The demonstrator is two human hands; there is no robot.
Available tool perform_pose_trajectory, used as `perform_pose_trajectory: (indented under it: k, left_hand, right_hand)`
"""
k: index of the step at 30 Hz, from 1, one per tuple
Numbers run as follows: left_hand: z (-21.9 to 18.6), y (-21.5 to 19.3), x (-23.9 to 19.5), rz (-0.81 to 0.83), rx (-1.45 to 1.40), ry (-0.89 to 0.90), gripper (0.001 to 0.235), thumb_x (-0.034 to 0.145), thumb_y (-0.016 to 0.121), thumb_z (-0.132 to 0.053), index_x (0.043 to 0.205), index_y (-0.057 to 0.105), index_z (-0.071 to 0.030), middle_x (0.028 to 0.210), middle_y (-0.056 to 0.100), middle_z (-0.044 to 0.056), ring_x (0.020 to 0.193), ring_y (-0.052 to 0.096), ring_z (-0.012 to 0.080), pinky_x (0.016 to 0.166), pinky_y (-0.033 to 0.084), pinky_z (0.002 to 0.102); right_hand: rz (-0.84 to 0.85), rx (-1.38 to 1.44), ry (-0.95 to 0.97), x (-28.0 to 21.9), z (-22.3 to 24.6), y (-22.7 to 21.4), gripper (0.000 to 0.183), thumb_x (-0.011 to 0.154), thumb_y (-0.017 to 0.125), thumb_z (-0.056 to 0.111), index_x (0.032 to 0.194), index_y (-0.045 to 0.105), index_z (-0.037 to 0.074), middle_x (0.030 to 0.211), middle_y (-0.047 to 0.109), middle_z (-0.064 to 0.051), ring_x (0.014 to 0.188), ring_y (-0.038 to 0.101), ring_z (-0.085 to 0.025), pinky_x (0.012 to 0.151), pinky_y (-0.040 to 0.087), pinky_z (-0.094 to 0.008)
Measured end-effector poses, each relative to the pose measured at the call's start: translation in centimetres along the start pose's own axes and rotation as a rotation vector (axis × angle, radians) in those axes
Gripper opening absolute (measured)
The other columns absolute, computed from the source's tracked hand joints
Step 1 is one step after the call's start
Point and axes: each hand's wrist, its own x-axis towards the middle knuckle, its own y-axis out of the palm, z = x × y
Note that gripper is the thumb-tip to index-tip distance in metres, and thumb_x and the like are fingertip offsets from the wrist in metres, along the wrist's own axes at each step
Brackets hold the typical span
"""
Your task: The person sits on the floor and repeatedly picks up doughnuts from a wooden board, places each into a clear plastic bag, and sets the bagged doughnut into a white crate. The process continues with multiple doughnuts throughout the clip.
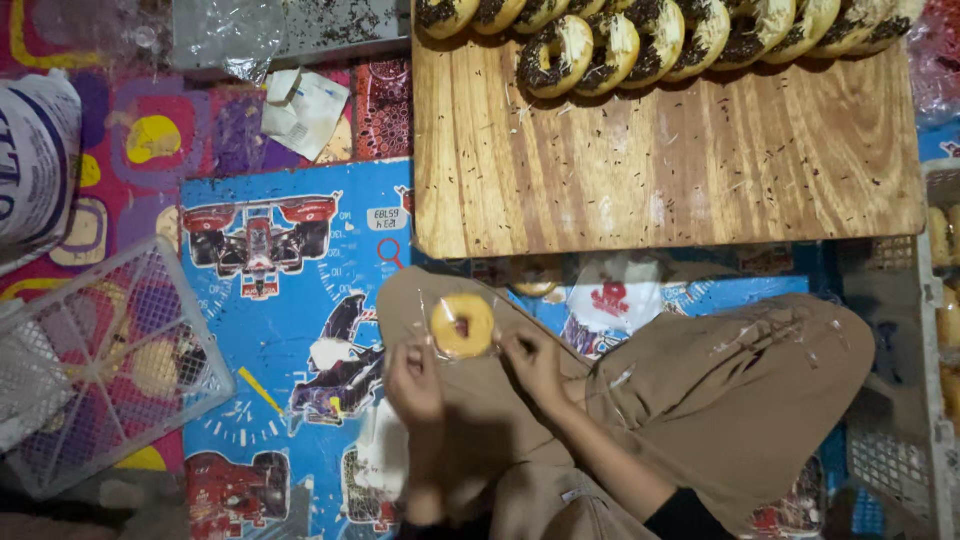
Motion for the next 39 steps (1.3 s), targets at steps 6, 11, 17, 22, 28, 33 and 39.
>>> perform_pose_trajectory:
  k: [6, 11, 17, 22, 28, 33, 39]
  left_hand:
    - [3.2, -1.1, -0.3, 0.186, -0.286, -0.104, 0.011, 0.099, 0.066, -0.013, 0.093, 0.067, -0.004, 0.065, 0.060, 0.001, 0.057, 0.052, 0.0078, 0.051, 0.039, 0.025]
    - [0.9, 3.1, 3.8, 0.346, -0.220, 0.018, 0.016, 0.095, 0.075, -0.013, 0.089, 0.065, -0.002, 0.068, 0.053, 0.005, 0.066, 0.047, 0.0083, 0.056, 0.045, 0.025]
    - [-1.5, 13.7, 5.6, 0.357, -0.147, 0.247, 0.020, 0.092, 0.077, -0.010, 0.089, 0.059, -0.001, 0.077, 0.062, 0.010, 0.067, 0.058, 0.0178, 0.063, 0.050, 0.033]
    - [-0.6, 13.6, 4.3, 0.201, -0.019, 0.466, 0.006, 0.090, 0.070, -0.004, 0.094, 0.067, -0.003, 0.083, 0.065, 0.010, 0.070, 0.060, 0.0233, 0.065, 0.046, 0.040]
    - [2.9, 16.8, 3.9, 0.332, -0.350, 0.175, 0.011, 0.094, 0.072, -0.009, 0.101, 0.071, -0.001, 0.082, 0.065, 0.016, 0.068, 0.063, 0.0327, 0.061, 0.054, 0.040]
    - [5.3, 21.9, 7.1, 0.371, 0.117, 0.259, 0.020, 0.090, 0.064, -0.004, 0.107, 0.073, 0.001, 0.094, 0.068, 0.027, 0.085, 0.067, 0.0435, 0.075, 0.051, 0.050]
    - [-0.2, 18.6, 3.0, 0.538, 0.405, 0.279, 0.030, 0.107, 0.060, -0.027, 0.113, 0.070, 0.002, 0.112, 0.066, 0.028, 0.115, 0.059, 0.0427, 0.100, 0.047, 0.052]
  right_hand:
    - [0.129, -0.336, 0.088, 1.2, -5.0, -1.4, 0.023, 0.078, 0.082, 0.022, 0.073, 0.071, 0.002, 0.063, 0.067, -0.008, 0.055, 0.061, -0.012, 0.055, 0.050, -0.031]
    - [0.000, -0.586, 0.242, 8.3, -7.1, -11.5, 0.036, 0.087, 0.075, 0.042, 0.076, 0.075, 0.008, 0.066, 0.071, -0.010, 0.059, 0.067, -0.021, 0.059, 0.053, -0.039]
    - [-0.301, -1.417, -0.671, 14.5, -13.3, -19.0, 0.054, 0.074, 0.071, 0.026, 0.125, 0.072, 0.007, 0.126, 0.072, -0.019, 0.113, 0.069, -0.036, 0.097, 0.055, -0.047]
    - [0.046, -1.303, -0.371, 14.8, -14.4, -18.2, 0.041, 0.070, 0.075, 0.026, 0.107, 0.069, 0.009, 0.110, 0.069, -0.021, 0.102, 0.066, -0.041, 0.088, 0.051, -0.053]
    - [0.110, -0.991, -0.064, 13.3, -14.2, -17.9, 0.024, 0.075, 0.078, 0.019, 0.094, 0.068, 0.009, 0.100, 0.069, -0.021, 0.092, 0.066, -0.041, 0.075, 0.053, -0.053]
    - [0.049, -1.040, -0.164, 13.6, -15.1, -17.6, 0.026, 0.072, 0.079, 0.019, 0.093, 0.069, 0.007, 0.098, 0.069, -0.022, 0.087, 0.067, -0.043, 0.074, 0.054, -0.052]
    - [0.168, -1.176, -0.288, 9.5, -9.0, -19.7, 0.021, 0.077, 0.068, 0.011, 0.097, 0.072, 0.006, 0.094, 0.070, -0.016, 0.087, 0.069, -0.035, 0.074, 0.055, -0.046]
